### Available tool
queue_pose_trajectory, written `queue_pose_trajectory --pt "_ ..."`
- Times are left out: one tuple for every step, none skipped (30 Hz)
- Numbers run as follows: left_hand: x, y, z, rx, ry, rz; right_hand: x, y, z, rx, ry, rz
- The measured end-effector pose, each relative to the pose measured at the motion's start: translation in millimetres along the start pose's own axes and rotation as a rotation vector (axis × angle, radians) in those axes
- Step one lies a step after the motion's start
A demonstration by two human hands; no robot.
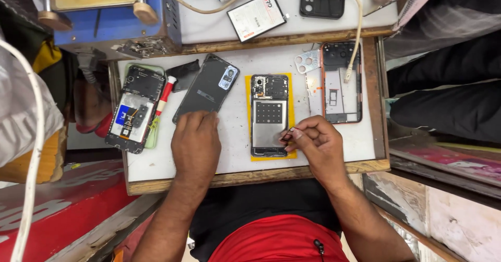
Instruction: The person works at a cluttered repair bench, handling several disassembled smartphones. They apply adhesive from a small tube to the edges of a phone frame, place a battery into the chassis, and reattach the back cover. The person also handles a SIM card and a yellow screen protector package while organizing components on the work surface.
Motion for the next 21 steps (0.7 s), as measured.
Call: queue_pose_trajectory --pt "2 -1 -1 -0.003 -0.009 0.01 -2 1 0 -0.01 0.007 0.006" --pt "2 -2 -3 -0.005 -0.015 -0.006 -2 1 0 -0.019 0.016 0.005" --pt "1 -2 -5 -0.006 -0.021 -0.022 -3 2 0 -0.028 0.026 0.004" --pt "0 -2 -6 -0.009 -0.026 -0.037 -3 2 1 -0.028 0.034 0.005" --pt "-2 -2 -7 0.016 -0.024 -0.047 -5 2 1 -0.028 0.042 0.006" --pt "-4 -1 -7 0.042 -0.022 -0.055 -5 2 1 -0.029 0.05 0.007" --pt "-6 0 -7 0.068 -0.02 -0.064 -6 2 2 -0.03 0.049 0.007" --pt "-8 1 -7 0.052 -0.059 -0.044 -5 2 3 -0.033 0.049 0.005" --pt "-9 2 -6 0.036 -0.097 -0.024 -5 1 4 -0.036 0.049 0.004" --pt "-10 3 -5 0.023 -0.134 -0.005 -5 0 5 -0.029 0.05 0.005" --pt "-10 4 -4 -0.104 -0.331 -0.055 -6 0 5 -0.021 0.051 0.005" --pt "-8 3 -3 -0.231 -0.527 -0.106 -6 0 6 -0.013 0.053 0.006" --pt "-6 2 -3 -0.358 -0.724 -0.158 -4 2 7 -0.013 0.04 0.002" --pt "-2 0 0 -0.375 -0.855 -0.18 -5 2 7 -0.008 0.02 0.002" --pt "3 -3 2 -0.391 -0.986 -0.202 -6 1 6 -0.003 0.001 0.002" --pt "8 -3 5 -0.4 -1.121 -0.22 -6 1 5 -0.007 -0.007 -0.003" --pt "12 -4 8 -0.421 -1.166 -0.252 -5 1 4 -0.011 -0.015 -0.008" --pt "15 -5 11 -0.438 -1.21 -0.287 -3 1 2 -0.018 -0.022 -0.008" --pt "17 -4 15 -0.454 -1.254 -0.324 -3 2 1 -0.02 -0.019 -0.017" --pt "17 -4 20 -0.42 -1.221 -0.329 -3 2 0 -0.017 -0.016 -0.023" --pt "16 -3 25 -0.386 -1.188 -0.333 -2 1 0 -0.015 -0.012 -0.029"
Point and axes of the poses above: each hand's wrist, its own y-axis towards the middle knuckle, its own x-axis out of the palm, z = x × y, the point moved 1 cm from there along y, towards the middle knuckle, and after that the axes turned 7 degrees about -y, right-handed, at the moved point
